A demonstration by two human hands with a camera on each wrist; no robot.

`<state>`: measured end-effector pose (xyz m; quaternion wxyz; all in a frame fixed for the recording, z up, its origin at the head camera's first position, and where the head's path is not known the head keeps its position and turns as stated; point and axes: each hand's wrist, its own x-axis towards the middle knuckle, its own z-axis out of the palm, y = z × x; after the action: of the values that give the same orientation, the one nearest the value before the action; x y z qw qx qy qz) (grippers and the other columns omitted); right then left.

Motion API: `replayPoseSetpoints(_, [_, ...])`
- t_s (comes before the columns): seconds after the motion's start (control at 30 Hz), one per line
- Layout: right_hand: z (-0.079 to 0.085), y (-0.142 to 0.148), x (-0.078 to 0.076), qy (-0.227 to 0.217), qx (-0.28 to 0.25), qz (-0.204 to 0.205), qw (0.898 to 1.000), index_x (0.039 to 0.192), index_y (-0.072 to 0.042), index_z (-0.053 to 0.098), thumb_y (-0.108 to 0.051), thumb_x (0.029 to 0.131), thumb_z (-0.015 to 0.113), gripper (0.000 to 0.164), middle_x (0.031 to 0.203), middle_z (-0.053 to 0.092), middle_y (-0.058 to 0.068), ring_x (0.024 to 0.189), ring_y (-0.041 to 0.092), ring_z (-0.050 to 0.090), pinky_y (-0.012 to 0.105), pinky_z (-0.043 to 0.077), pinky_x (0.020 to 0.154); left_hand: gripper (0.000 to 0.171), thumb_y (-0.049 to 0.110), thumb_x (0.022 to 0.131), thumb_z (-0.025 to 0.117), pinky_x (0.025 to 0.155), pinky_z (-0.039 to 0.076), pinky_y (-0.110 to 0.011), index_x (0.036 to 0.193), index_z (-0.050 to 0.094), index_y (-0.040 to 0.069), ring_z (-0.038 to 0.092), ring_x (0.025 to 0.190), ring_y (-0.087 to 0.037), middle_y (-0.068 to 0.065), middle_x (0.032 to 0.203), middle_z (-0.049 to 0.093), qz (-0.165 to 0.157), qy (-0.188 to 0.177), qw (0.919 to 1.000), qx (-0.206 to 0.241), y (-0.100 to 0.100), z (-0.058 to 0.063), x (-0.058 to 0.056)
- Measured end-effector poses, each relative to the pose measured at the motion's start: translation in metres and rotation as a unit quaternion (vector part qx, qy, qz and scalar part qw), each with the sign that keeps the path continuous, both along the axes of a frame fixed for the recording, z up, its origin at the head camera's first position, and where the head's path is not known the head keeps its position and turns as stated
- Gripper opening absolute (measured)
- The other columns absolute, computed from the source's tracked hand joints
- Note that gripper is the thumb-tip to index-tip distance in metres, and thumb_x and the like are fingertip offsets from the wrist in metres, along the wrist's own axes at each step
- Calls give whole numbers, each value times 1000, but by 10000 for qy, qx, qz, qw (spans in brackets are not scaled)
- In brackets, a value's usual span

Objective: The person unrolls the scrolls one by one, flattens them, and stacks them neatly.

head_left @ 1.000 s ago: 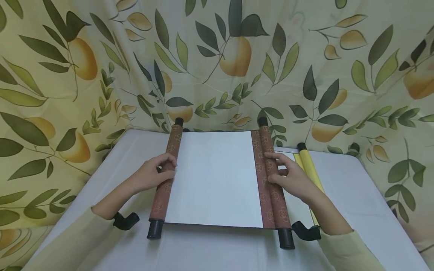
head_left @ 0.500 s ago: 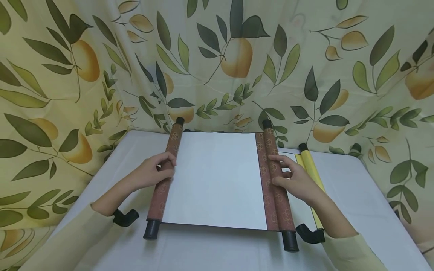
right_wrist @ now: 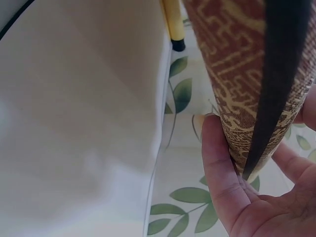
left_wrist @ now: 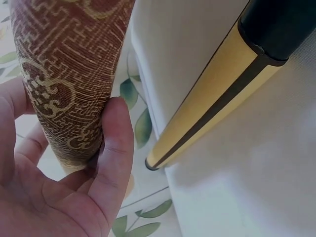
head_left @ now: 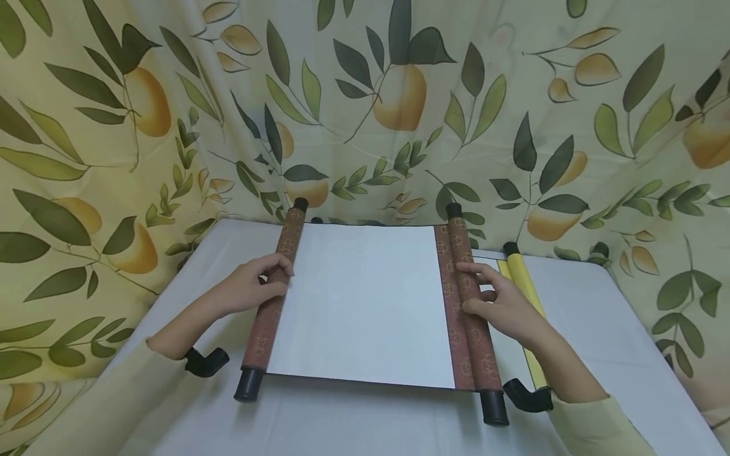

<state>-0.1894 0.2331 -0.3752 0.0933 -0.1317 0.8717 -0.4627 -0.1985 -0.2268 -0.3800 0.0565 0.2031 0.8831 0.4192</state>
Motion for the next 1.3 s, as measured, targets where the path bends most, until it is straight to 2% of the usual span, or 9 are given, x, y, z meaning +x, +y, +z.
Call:
replayPoseSetpoints(0.23, [0, 1, 2, -30, 45, -67, 10000, 138, -25, 35, -8, 83, 60, 63, 128, 38, 14, 103, 37, 52, 37, 51, 67, 21, 23, 83, 67, 59, 42, -32, 97, 53, 14, 47, 76, -21, -4, 89, 51, -12, 31, 10000, 18, -3, 2, 2])
replayPoseSetpoints(0.3, [0, 1, 3, -58, 57, -91, 9999, 139, -26, 35, -8, 83, 60, 63, 127, 38, 15, 103, 37, 52, 37, 51, 67, 20, 17, 83, 66, 59, 42, -32, 98, 52, 12, 46, 76, -22, -6, 89, 51, -12, 71, 10000, 30, -3, 4, 4])
replayPoseSetpoints(0.4, [-1, 1, 2, -53, 56, -98, 9999, 138, -25, 35, -8, 83, 61, 63, 127, 38, 15, 103, 37, 52, 37, 51, 68, 17, 8, 85, 61, 64, 41, -33, 100, 54, 8, 45, 82, -24, -10, 94, 53, 15, 52, 10000, -25, 1, 17, 12])
replayPoseSetpoints(0.53, [-2, 1, 1, -33, 82, -112, 9999, 138, -25, 36, -8, 83, 61, 63, 127, 39, 14, 102, 37, 52, 37, 51, 67, 14, 8, 87, 56, 62, 41, -33, 101, 56, 9, 46, 81, -24, -7, 95, 55, 79, 0, 9999, -151, 0, 16, 10])
replayPoseSetpoints(0.63, [-2, 1, 1, -76, 69, -116, 9999, 138, -25, 35, -9, 83, 61, 63, 126, 39, 15, 101, 36, 52, 37, 51, 67, 11, 13, 87, 58, 58, 41, -32, 98, 56, 14, 46, 76, -21, -3, 90, 54, 122, 83, 9997, -200, -7, 4, 2])
replayPoseSetpoints(0.83, [-4, 2, 1, -98, 28, -128, 9999, 138, -25, 35, -9, 83, 61, 63, 126, 39, 15, 102, 36, 52, 37, 51, 67, 17, 18, 83, 65, 57, 40, -31, 94, 52, 14, 45, 77, -19, -3, 87, 50, 120, 264, 9994, -181, -11, 3, 0])
replayPoseSetpoints(1.0, [-5, 2, 1, -131, -58, -111, 9998, 138, -25, 36, -9, 83, 62, 63, 125, 39, 16, 103, 37, 52, 37, 51, 67, 14, 12, 84, 61, 56, 40, -29, 95, 52, 16, 44, 74, -18, -2, 86, 50, 150, 299, 9992, -231, -15, 1, -1])
replayPoseSetpoints(1.17, [-4, 2, 0, -108, -19, -139, 9998, 138, -25, 36, -9, 83, 62, 63, 127, 39, 15, 103, 37, 52, 37, 51, 67, 13, 12, 86, 57, 61, 43, -32, 99, 56, 15, 47, 80, -20, -1, 92, 54, 85, 212, 9995, -215, -18, 4, -2])
replayPoseSetpoints(1.3, [-4, 2, -1, -114, -7, -157, 9998, 138, -25, 36, -11, 83, 62, 63, 125, 40, 16, 101, 36, 53, 37, 51, 67, 15, 13, 87, 56, 63, 44, -34, 101, 59, 17, 48, 83, -21, 0, 96, 56, 152, 125, 9994, -282, -20, 4, -2])
